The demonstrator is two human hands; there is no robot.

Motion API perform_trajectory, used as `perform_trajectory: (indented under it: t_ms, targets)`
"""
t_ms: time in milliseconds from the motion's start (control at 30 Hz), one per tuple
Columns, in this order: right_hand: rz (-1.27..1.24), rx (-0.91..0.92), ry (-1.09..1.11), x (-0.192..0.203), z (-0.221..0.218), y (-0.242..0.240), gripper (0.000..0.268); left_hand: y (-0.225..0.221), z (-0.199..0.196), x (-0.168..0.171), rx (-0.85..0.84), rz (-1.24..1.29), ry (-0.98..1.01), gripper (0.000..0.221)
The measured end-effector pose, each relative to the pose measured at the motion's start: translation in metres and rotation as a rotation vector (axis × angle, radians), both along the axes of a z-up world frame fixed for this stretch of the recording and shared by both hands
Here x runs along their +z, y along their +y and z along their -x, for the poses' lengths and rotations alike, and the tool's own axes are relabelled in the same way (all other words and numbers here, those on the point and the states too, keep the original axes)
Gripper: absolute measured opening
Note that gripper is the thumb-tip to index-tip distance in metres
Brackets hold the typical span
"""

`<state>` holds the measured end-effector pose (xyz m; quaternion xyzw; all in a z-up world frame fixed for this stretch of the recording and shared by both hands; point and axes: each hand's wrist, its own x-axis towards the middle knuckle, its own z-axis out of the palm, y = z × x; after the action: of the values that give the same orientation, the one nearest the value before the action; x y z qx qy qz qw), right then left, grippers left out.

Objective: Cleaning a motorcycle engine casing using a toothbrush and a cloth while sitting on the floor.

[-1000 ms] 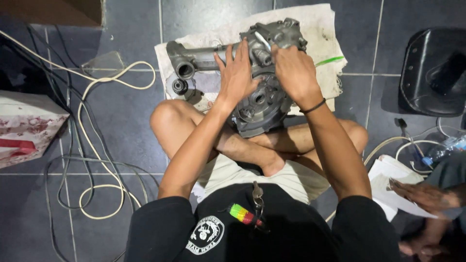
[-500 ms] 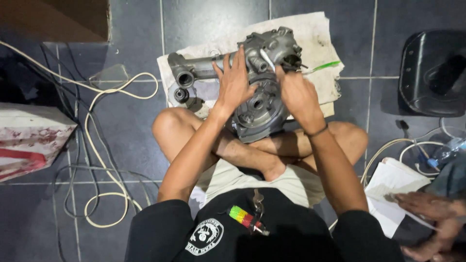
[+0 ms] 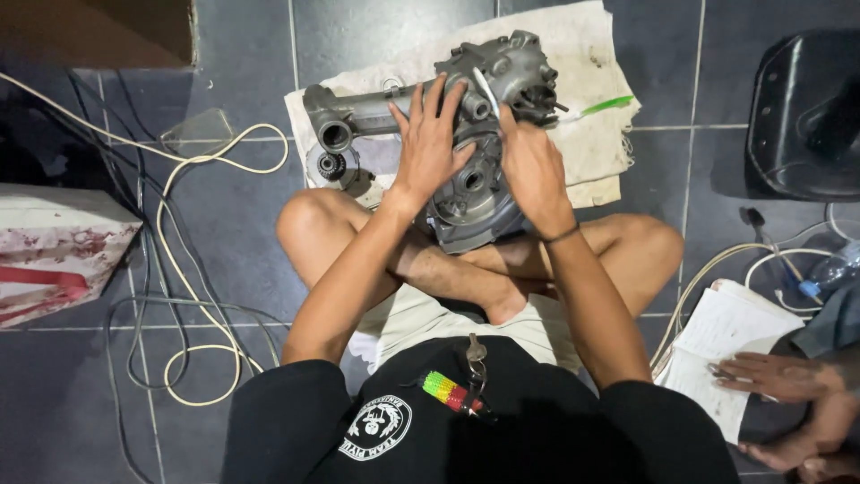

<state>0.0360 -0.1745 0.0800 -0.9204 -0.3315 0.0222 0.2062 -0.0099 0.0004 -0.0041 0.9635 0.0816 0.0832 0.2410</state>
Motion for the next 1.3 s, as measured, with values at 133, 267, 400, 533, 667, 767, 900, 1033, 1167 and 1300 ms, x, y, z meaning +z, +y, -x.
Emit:
perform_trajectory:
  t_ms: [133, 267, 400, 533, 667, 767, 900, 1033, 1167, 1300]
  targets:
    - [-0.014, -0.001, 0.099, 0.021, -0.001, 0.006, 0.031, -0.002, 0.005, 0.004, 0.014, 0.033, 0.009, 0.101]
    - [0.007, 0.006, 0.049, 0.019, 0.007, -0.008, 0.039, -0.001, 0.001, 0.0, 0.023, 0.053, -0.011, 0.099]
    - [0.011, 0.039, 0.025, 0.019, -0.008, 0.014, 0.024, -0.002, 0.0, -0.008, 0.027, 0.043, 0.012, 0.105]
    - [0.061, 0.05, 0.061, 0.036, -0.008, 0.006, 0.019, -0.001, 0.0, -0.007, 0.021, 0.032, 0.003, 0.105]
    - [0.041, 0.08, 0.008, 0.015, -0.014, -0.013, 0.039, -0.001, -0.002, -0.005, 0.03, 0.067, -0.014, 0.101]
    - [0.0, 0.112, -0.095, 0.015, -0.021, -0.001, 0.029, -0.003, -0.001, -0.004, 0.018, 0.063, 0.005, 0.101]
    - [0.026, 0.094, 0.073, 0.034, -0.008, -0.008, 0.041, -0.001, 0.0, -0.006, 0.022, 0.062, -0.01, 0.106]
    - [-0.014, 0.076, -0.096, 0.01, -0.004, -0.005, 0.032, -0.003, 0.003, -0.011, 0.017, 0.074, 0.015, 0.106]
    - [0.075, 0.042, -0.029, 0.029, -0.01, 0.017, 0.03, 0.002, -0.001, -0.004, 0.01, 0.058, 0.004, 0.106]
    - [0.341, -0.059, 0.31, 0.048, -0.005, -0.001, 0.047, -0.004, 0.003, 0.011, 0.019, 0.051, -0.026, 0.103]
